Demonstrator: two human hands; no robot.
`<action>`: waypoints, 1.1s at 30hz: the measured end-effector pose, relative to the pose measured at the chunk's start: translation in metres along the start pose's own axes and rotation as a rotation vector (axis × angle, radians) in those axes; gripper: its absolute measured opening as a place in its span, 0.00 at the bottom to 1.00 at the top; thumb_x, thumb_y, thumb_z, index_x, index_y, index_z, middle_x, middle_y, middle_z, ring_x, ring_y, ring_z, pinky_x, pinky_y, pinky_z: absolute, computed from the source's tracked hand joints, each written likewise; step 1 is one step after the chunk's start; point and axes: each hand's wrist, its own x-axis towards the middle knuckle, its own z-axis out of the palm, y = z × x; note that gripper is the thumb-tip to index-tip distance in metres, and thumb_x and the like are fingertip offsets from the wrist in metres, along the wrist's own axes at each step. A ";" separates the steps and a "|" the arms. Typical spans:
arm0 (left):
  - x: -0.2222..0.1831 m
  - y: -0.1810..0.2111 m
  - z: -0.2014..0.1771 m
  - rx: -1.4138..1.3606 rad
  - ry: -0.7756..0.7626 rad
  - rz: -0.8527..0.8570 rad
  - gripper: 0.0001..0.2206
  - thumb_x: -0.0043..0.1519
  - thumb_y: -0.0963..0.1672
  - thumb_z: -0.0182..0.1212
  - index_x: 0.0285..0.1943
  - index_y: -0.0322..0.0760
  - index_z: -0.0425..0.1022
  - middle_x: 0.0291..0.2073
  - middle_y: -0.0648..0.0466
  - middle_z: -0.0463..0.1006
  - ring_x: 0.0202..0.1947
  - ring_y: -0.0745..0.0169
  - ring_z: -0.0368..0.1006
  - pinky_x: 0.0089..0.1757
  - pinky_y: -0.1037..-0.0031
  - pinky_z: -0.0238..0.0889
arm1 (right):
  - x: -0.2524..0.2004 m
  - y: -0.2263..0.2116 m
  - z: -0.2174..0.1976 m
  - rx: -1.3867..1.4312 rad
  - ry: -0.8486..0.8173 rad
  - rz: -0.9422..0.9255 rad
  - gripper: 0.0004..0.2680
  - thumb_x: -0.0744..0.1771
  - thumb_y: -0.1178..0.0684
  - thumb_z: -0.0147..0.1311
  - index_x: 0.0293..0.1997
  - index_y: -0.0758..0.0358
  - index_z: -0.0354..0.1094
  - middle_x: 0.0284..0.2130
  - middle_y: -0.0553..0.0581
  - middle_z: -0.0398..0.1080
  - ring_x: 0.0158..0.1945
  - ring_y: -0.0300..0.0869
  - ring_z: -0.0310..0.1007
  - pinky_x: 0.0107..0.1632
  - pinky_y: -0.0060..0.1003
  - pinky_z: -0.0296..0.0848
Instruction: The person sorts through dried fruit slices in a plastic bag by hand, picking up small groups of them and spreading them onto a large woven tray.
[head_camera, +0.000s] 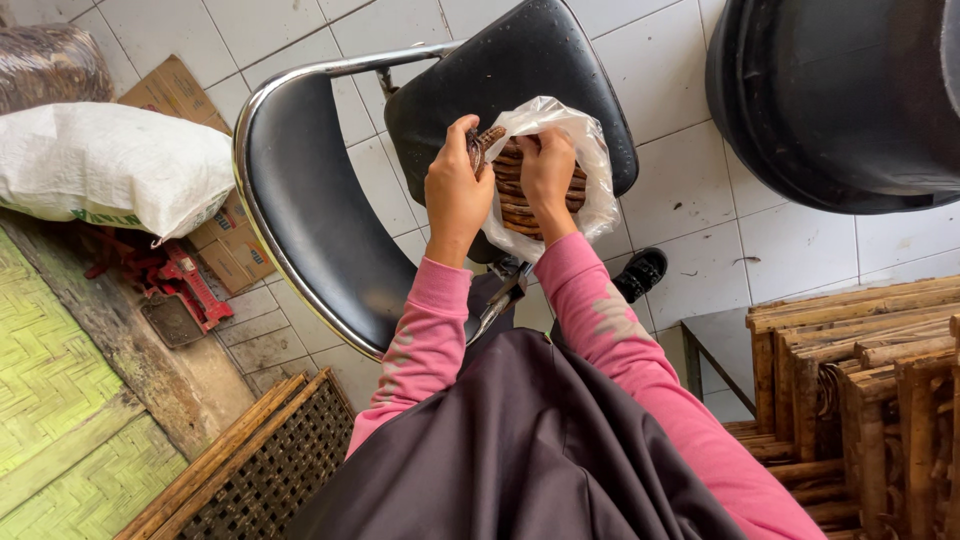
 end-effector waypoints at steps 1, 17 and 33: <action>0.000 0.000 0.001 -0.006 0.004 0.003 0.25 0.57 0.36 0.66 0.64 0.39 0.67 0.52 0.44 0.81 0.48 0.44 0.80 0.47 0.61 0.74 | 0.001 0.000 0.000 0.016 -0.012 0.006 0.04 0.64 0.60 0.63 0.39 0.64 0.76 0.36 0.61 0.77 0.42 0.55 0.75 0.48 0.47 0.71; -0.010 -0.018 -0.012 -0.787 -0.023 -0.302 0.26 0.60 0.46 0.72 0.66 0.36 0.68 0.39 0.52 0.77 0.38 0.64 0.76 0.44 0.71 0.77 | -0.017 -0.021 0.006 -0.156 0.055 -0.051 0.05 0.67 0.58 0.60 0.45 0.62 0.76 0.43 0.60 0.66 0.48 0.55 0.68 0.51 0.47 0.70; -0.030 0.010 -0.020 -1.739 -0.217 -0.487 0.34 0.60 0.32 0.50 0.80 0.37 0.53 0.67 0.39 0.69 0.71 0.47 0.64 0.66 0.62 0.65 | -0.039 -0.104 -0.130 0.578 -0.534 0.238 0.16 0.65 0.62 0.64 0.58 0.64 0.67 0.40 0.50 0.72 0.40 0.32 0.71 0.43 0.29 0.74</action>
